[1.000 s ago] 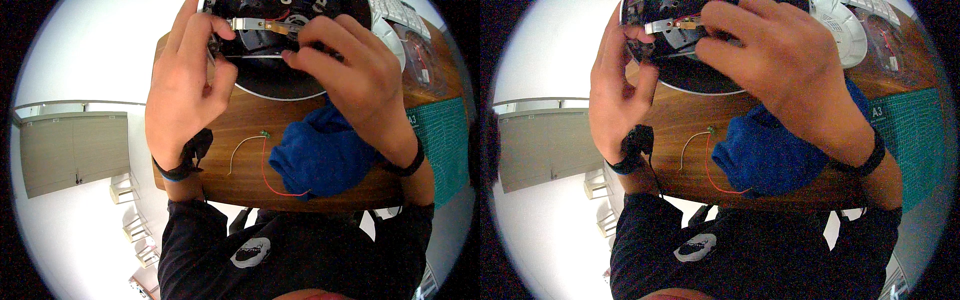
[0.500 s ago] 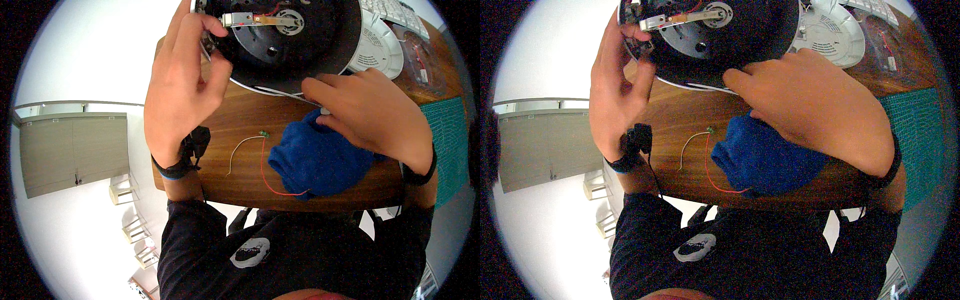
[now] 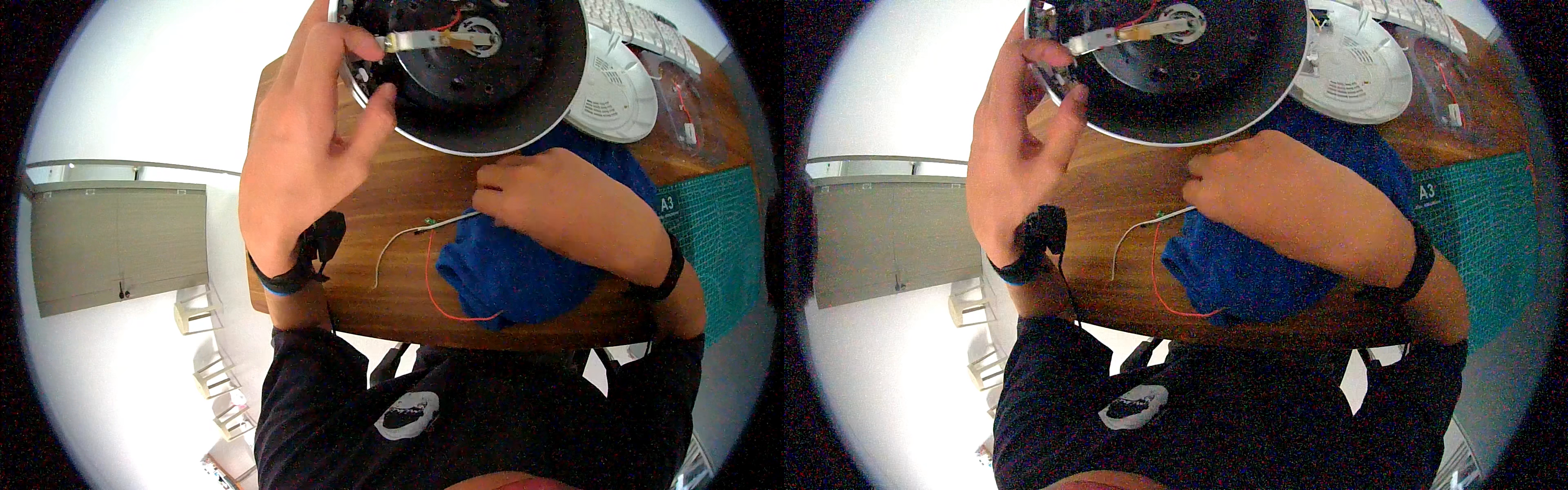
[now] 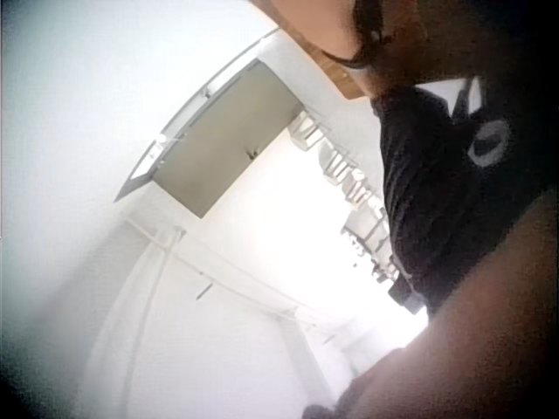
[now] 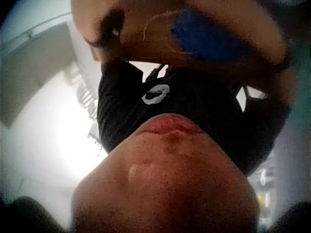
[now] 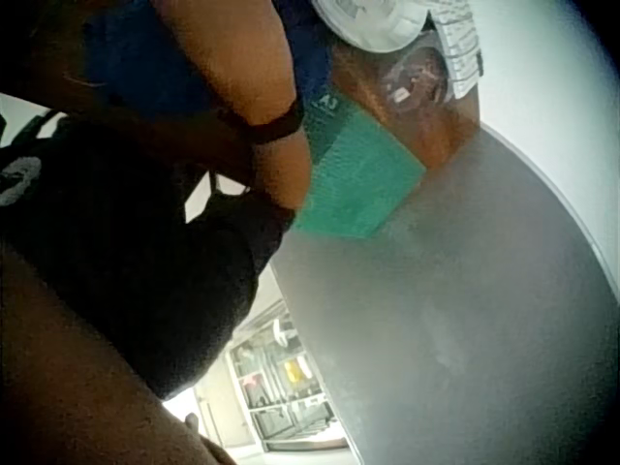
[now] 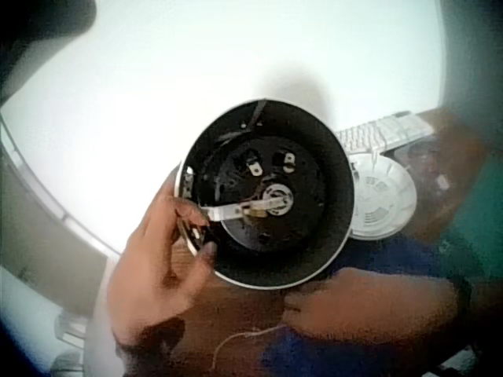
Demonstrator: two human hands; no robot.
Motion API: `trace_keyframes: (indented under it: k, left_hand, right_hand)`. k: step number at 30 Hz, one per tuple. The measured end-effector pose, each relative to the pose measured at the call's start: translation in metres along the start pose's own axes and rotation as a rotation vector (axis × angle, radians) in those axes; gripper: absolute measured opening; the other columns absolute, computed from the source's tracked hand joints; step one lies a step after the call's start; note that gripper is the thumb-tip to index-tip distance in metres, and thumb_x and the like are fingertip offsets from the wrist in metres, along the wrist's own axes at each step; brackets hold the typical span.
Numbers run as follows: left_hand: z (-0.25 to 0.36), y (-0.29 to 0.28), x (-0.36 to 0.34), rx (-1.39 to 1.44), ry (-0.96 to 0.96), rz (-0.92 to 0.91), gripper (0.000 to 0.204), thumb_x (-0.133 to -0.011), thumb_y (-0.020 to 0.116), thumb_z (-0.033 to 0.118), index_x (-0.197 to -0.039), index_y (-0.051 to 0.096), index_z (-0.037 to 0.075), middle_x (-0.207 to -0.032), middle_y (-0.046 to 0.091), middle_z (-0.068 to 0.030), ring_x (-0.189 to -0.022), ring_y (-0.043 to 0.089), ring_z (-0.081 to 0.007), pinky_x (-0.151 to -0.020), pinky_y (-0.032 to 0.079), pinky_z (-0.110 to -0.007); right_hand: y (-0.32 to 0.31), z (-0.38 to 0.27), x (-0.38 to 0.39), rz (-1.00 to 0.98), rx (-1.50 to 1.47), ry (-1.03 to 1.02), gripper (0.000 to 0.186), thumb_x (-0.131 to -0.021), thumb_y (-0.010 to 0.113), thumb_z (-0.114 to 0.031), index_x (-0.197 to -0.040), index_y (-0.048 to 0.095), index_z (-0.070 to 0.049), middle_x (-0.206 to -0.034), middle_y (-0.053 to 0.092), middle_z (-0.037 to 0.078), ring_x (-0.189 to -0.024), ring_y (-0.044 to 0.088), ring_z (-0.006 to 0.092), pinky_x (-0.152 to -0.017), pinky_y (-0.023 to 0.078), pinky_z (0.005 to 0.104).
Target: The person repairs a white electric kettle by connecting internal wires and securing components with a screwdriver. They manipulate the kettle's base and internal wiring, then tighten screws to reassemble the unit.
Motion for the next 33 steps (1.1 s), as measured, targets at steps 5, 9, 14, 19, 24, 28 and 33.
trace_keyframes:
  k: [5,9,14,19,24,28,33]
  left_hand:
    - [0.006,0.002,0.004,0.118,-0.003,-0.024,0.043,-0.087,0.079,0.003,-0.124,0.057,0.006,-0.133,0.062,-0.0152,-0.107,0.069,-0.0237,-0.087,0.056,-0.036]
    - [0.022,-0.004,-0.006,0.107,0.005,-0.059,0.086,-0.081,0.083,0.014,-0.151,0.039,-0.008,-0.130,0.059,-0.0261,-0.122,0.060,-0.0370,-0.102,0.051,-0.043]
    - [0.046,-0.006,-0.005,-0.205,0.211,-0.061,0.082,-0.082,0.087,0.026,-0.145,0.046,-0.008,-0.145,0.049,-0.0308,-0.129,0.054,-0.0434,-0.106,0.049,-0.047]
    - [0.045,-0.010,-0.008,-0.235,0.178,-0.116,0.077,-0.082,0.087,0.028,-0.141,0.051,-0.006,-0.156,0.038,-0.0333,-0.134,0.050,-0.0462,-0.109,0.047,-0.048]
    - [0.045,-0.010,-0.010,-0.233,0.203,-0.128,0.072,-0.081,0.086,0.032,-0.135,0.056,-0.005,-0.158,0.036,-0.0338,-0.135,0.050,-0.0477,-0.109,0.047,-0.049]
    - [0.045,-0.010,-0.014,-0.258,0.165,-0.143,0.069,-0.081,0.086,0.035,-0.130,0.059,-0.005,-0.158,0.035,-0.0342,-0.136,0.049,-0.0492,-0.110,0.046,-0.050]
    - [0.044,-0.012,-0.019,-0.291,0.217,-0.133,0.071,-0.079,0.086,0.039,-0.128,0.060,-0.004,-0.158,0.035,-0.0349,-0.136,0.049,-0.0504,-0.109,0.047,-0.050]
  right_hand:
    - [-0.034,0.000,-0.018,0.312,-0.249,0.037,0.018,-0.091,0.067,-0.009,-0.109,0.067,-0.006,-0.091,0.068,0.013,-0.083,0.071,0.0312,-0.069,0.057,0.0393]
    - [-0.039,0.016,-0.019,0.508,-0.274,0.130,0.032,-0.097,0.065,-0.007,-0.129,0.066,-0.005,-0.083,0.071,0.014,-0.070,0.073,0.0260,-0.061,0.055,0.0346]
    - [-0.030,0.018,-0.030,0.555,-0.369,0.194,0.042,-0.098,0.065,-0.008,-0.140,0.062,-0.008,-0.070,0.069,0.013,-0.062,0.072,0.0230,-0.059,0.056,0.0342]
    - [-0.033,0.024,-0.036,0.664,-0.395,0.168,0.039,-0.099,0.066,-0.008,-0.138,0.065,-0.009,-0.068,0.070,0.011,-0.059,0.072,0.0184,-0.055,0.055,0.0311]
    - [-0.042,0.031,-0.045,0.598,-0.601,0.255,0.017,-0.095,0.064,-0.012,-0.108,0.073,-0.004,-0.075,0.069,0.018,-0.066,0.069,0.0377,-0.059,0.054,0.0451]
    - [-0.048,0.034,-0.053,0.672,-0.339,0.217,0.012,-0.095,0.063,-0.017,-0.092,0.069,-0.007,-0.070,0.068,0.015,-0.065,0.069,0.0371,-0.057,0.054,0.0454]
    - [-0.048,0.033,-0.058,0.728,-0.037,0.150,0.011,-0.089,0.066,-0.020,-0.085,0.067,-0.011,-0.071,0.067,0.013,-0.067,0.070,0.0357,-0.057,0.055,0.0456]
Point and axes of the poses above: each hand's wrist, its own x-axis away from the middle knuckle, its own y-axis out of the palm, z = x × y, the point moved 6 cm from there along -x, towards the middle knuckle
